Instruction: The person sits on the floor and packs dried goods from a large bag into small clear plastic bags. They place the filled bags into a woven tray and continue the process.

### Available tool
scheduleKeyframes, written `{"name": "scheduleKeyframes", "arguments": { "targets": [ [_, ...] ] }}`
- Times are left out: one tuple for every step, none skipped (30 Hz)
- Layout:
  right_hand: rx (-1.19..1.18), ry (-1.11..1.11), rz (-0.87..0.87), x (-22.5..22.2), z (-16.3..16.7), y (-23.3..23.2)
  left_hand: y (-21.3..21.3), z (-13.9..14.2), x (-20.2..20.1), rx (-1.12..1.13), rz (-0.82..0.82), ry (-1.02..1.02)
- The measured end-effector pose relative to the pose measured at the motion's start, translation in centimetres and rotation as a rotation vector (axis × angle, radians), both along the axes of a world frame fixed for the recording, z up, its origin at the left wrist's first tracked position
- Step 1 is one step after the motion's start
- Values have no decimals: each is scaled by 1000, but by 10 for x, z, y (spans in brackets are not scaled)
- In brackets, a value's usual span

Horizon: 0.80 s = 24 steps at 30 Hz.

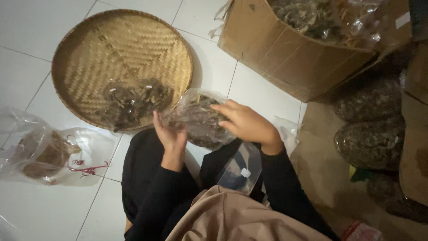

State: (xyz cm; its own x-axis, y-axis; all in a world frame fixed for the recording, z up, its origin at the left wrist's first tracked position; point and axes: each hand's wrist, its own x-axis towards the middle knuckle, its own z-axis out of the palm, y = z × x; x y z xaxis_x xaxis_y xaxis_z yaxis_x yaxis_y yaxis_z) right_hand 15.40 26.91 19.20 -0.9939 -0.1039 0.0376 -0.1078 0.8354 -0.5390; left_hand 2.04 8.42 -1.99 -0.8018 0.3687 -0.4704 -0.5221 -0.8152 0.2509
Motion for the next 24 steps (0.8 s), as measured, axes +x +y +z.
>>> {"name": "scheduleKeyframes", "arguments": {
  "targets": [
    [64,-13,4,-4,1,-6,3,3,7,63,-54,83],
    [87,-17,-2,-7,1,-10,5,7,12,126,-108,168],
    [110,-19,-7,-10,1,-14,7,10,14,99,-105,170],
    [132,-22,-13,-12,1,-17,7,13,16,73,-101,170],
    [102,68,-16,-12,1,-20,6,15,17,45,-97,167],
    [71,156,-21,-11,2,-23,4,16,16,45,-93,166],
    [41,244,-28,-10,3,-26,2,17,14,46,-92,164],
    [41,269,-50,-7,4,-29,-1,17,12,47,-92,160],
    [43,295,-70,-4,5,-33,-2,16,10,104,-62,166],
    [45,320,-91,-1,5,-37,-4,14,7,161,-32,172],
    [51,350,-110,2,5,-41,-5,13,5,219,-2,177],
    [58,378,-130,5,4,-45,-5,11,1,442,-12,220],
    [65,407,-149,7,3,-48,-6,10,-4,664,-21,263],
    [103,393,-85,10,1,-49,-5,10,-8,887,-24,307],
    [141,379,-17,12,0,-50,-3,10,-12,776,-30,378],
    [179,365,51,14,-2,-49,-2,11,-17,663,-36,447],
    [190,404,76,15,-5,-48,-1,12,-20,549,-43,513],
    [203,444,101,17,-7,-47,-1,13,-23,493,-9,488],
    [217,485,127,17,-10,-45,-1,14,-26,437,25,464],
    [268,526,96,17,-14,-45,0,15,-27,380,57,439],
    [319,565,64,16,-18,-46,2,15,-27,437,43,426],
    [369,602,33,14,-22,-48,4,15,-27,492,29,410],
    [423,600,34,10,-26,-50,5,14,-26,547,14,394],
    [479,601,36,5,-30,-52,9,13,-25,484,4,369]
  ]
}}
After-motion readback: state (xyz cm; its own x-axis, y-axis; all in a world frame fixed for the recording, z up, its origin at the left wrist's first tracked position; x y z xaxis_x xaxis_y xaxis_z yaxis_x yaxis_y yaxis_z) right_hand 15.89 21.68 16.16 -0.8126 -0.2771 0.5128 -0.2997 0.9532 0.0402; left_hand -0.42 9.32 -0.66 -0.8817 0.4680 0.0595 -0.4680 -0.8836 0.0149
